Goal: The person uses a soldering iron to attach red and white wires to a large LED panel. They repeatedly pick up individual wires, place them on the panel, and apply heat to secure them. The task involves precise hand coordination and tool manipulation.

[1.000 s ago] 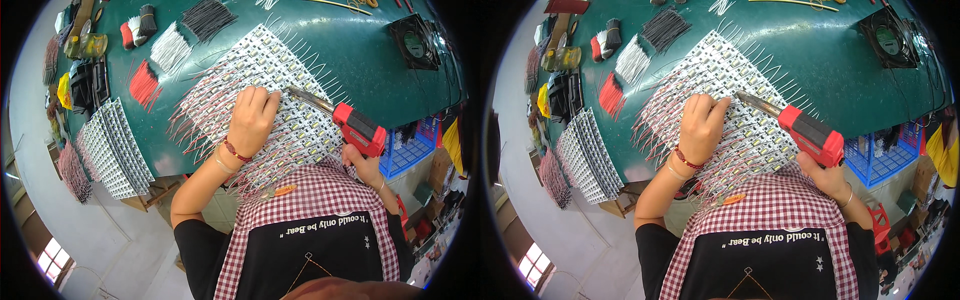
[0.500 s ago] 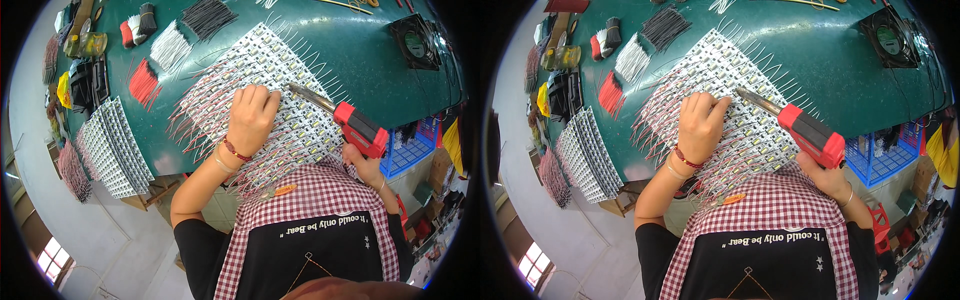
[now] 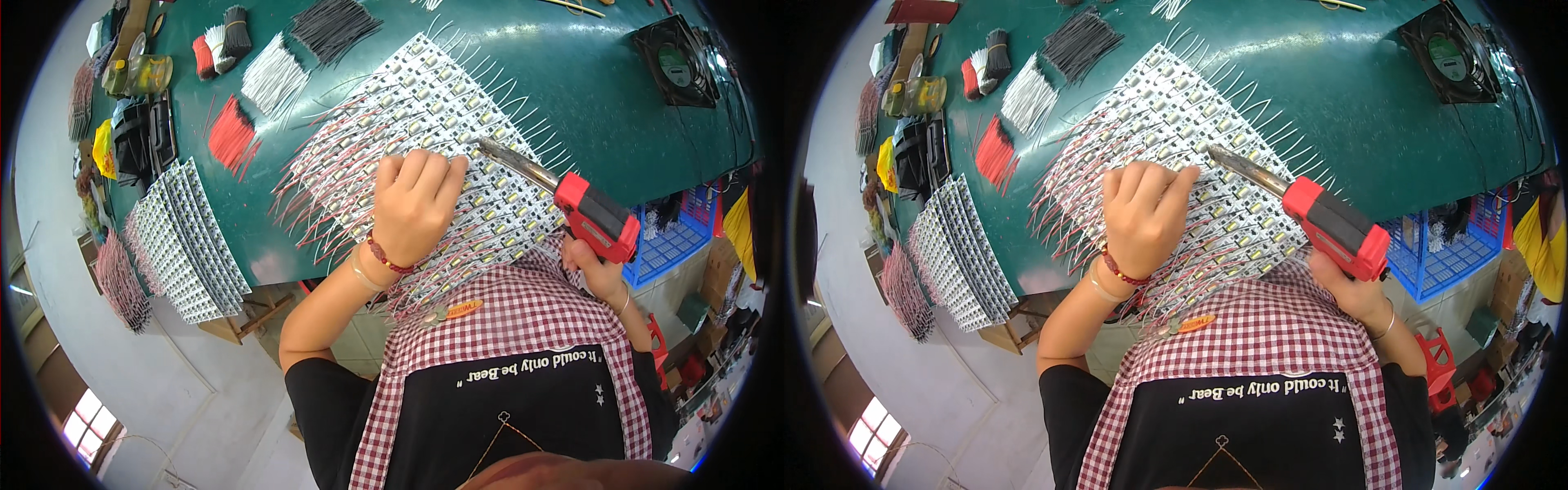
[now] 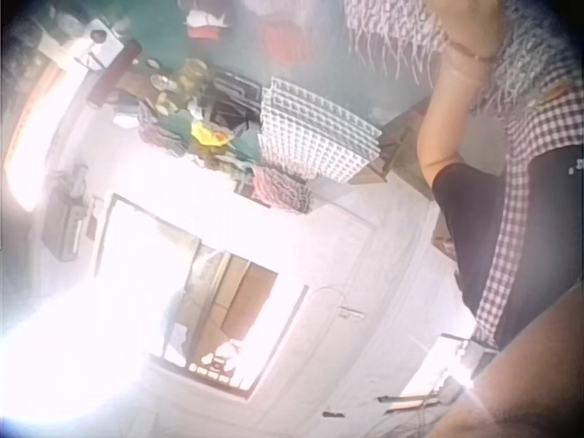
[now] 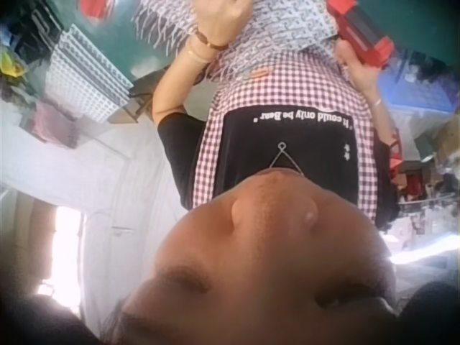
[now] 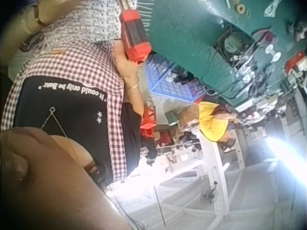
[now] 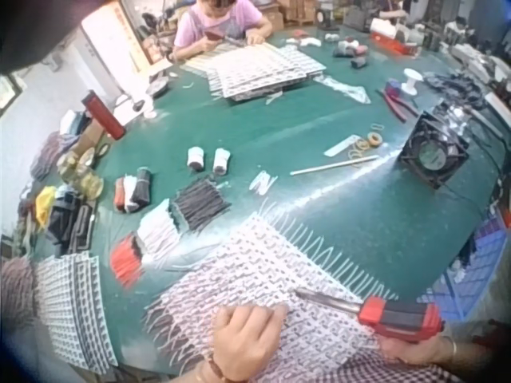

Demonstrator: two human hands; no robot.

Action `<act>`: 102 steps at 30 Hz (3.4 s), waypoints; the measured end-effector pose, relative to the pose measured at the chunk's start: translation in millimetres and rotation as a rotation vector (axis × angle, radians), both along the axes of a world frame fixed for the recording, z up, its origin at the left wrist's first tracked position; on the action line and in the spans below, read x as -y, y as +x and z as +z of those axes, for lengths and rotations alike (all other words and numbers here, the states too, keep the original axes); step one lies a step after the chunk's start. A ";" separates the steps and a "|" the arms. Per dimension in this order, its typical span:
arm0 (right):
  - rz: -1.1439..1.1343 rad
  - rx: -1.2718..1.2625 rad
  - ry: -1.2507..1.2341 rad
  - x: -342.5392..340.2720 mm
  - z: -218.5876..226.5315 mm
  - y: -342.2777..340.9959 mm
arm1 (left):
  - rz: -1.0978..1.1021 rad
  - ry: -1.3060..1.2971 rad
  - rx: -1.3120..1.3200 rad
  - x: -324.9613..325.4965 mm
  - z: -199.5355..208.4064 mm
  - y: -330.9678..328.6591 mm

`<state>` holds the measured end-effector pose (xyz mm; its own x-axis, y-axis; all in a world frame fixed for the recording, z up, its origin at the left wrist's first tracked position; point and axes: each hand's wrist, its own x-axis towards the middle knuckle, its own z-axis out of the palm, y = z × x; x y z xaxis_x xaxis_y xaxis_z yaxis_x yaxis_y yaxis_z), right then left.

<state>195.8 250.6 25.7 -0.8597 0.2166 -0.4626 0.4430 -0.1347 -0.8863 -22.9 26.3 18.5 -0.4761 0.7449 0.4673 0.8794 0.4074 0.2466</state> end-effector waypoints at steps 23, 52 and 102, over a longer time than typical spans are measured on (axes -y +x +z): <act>0.077 -0.036 0.102 3.0 -4.4 12.3 | -0.025 -0.058 0.106 -3.8 -10.6 6.4; 0.000 -0.069 0.009 6.3 1.3 11.3 | -0.016 -0.242 -0.029 -1.4 0.1 11.1; 0.092 -0.042 0.087 2.5 -16.2 56.1 | -0.089 -0.047 0.127 -6.9 -10.0 45.2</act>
<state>251.9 248.2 9.6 -0.8960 0.1735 -0.4087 0.4122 -0.0172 -0.9109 22.2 33.2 8.5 -0.4602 0.8065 0.3712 0.8755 0.3430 0.3403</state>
